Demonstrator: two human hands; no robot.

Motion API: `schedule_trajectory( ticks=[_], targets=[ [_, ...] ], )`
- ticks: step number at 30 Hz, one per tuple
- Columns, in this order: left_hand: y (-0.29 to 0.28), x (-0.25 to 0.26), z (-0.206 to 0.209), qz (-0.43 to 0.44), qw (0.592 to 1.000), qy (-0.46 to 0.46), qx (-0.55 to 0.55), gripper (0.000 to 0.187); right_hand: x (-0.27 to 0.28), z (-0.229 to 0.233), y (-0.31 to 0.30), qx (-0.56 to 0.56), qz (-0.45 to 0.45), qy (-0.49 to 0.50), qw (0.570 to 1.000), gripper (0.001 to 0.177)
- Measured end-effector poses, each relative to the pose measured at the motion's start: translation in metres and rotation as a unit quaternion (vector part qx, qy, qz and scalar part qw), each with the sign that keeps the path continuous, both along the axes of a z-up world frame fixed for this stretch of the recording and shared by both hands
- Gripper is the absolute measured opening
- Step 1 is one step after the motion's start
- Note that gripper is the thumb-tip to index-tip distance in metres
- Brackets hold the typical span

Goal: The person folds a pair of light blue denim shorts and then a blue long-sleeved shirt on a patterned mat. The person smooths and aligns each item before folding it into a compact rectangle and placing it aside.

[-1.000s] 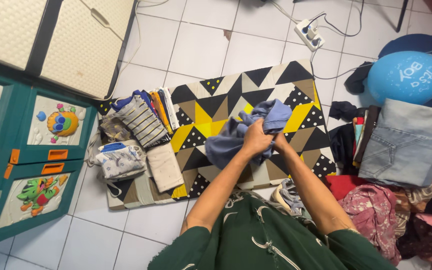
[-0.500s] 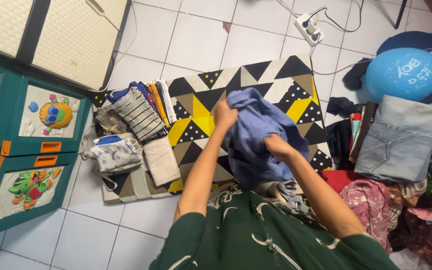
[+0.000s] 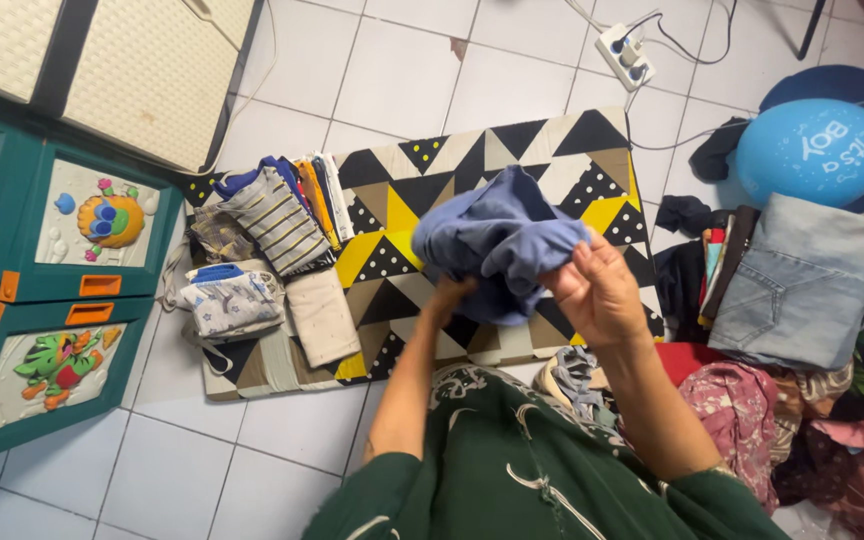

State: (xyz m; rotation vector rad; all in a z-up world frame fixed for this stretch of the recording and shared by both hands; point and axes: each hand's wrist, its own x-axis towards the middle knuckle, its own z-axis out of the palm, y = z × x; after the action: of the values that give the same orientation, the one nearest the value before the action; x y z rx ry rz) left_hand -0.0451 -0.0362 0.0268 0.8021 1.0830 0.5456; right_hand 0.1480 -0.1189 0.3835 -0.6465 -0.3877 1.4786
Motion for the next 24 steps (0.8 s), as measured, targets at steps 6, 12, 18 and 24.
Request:
schedule_trajectory(
  ticks=[6,12,18,24],
  targets=[
    [0.005,0.06,0.013,0.196,0.967,-0.034,0.158,0.062,0.003,0.03,-0.014,0.009,0.01,0.023,1.0,0.056],
    [0.065,0.06,0.045,0.126,0.969,-0.201,0.069,0.053,0.081,0.027,0.008,0.19,-0.108,-0.235,0.947,0.054],
    [0.107,0.115,0.055,0.108,0.976,-0.175,0.069,0.045,0.095,-0.072,0.05,0.072,-0.157,-0.541,0.823,0.017],
    [0.125,0.004,0.084,0.032,0.993,0.02,0.113,0.062,0.18,-0.04,0.016,0.067,-0.353,-0.377,0.854,0.016]
  ],
)
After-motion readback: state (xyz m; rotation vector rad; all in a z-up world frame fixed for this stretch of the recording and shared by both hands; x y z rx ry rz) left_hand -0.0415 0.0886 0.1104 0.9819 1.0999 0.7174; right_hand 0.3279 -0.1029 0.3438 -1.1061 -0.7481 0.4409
